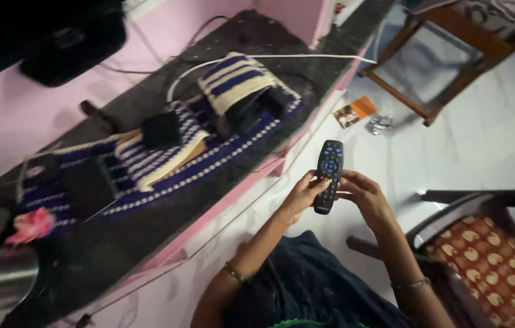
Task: The person walks around a room collecting various electronic accessories, including a remote control, a power adapter, and charging cables. They move between a bed, a wooden table, and a shelf, picking up items and placing them onto the table.
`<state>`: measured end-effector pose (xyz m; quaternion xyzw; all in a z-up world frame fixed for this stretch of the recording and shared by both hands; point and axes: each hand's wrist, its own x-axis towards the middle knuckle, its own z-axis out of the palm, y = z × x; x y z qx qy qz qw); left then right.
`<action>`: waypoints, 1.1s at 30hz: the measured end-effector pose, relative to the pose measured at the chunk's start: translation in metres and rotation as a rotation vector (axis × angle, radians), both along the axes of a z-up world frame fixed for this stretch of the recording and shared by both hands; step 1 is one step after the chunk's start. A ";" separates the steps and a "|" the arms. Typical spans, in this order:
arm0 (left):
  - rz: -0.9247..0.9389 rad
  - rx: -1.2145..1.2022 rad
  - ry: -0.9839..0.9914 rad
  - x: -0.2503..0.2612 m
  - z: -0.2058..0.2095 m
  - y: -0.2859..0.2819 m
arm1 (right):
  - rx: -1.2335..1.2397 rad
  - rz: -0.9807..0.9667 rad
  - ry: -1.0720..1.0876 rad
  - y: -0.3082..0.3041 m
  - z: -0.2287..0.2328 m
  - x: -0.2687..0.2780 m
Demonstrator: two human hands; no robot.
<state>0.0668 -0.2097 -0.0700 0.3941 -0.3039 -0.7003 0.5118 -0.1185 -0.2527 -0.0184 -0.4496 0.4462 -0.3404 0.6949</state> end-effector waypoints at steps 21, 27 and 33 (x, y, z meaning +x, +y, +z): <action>-0.251 -0.123 0.165 -0.188 -0.008 -0.330 | -0.023 -0.240 0.139 -0.208 0.016 -0.182; -0.388 -0.136 0.133 -0.263 -0.007 -0.411 | 0.054 -0.358 0.046 -0.262 0.008 -0.233; -0.529 -0.167 0.167 -0.345 -0.009 -0.490 | 0.089 -0.492 0.021 -0.304 -0.017 -0.313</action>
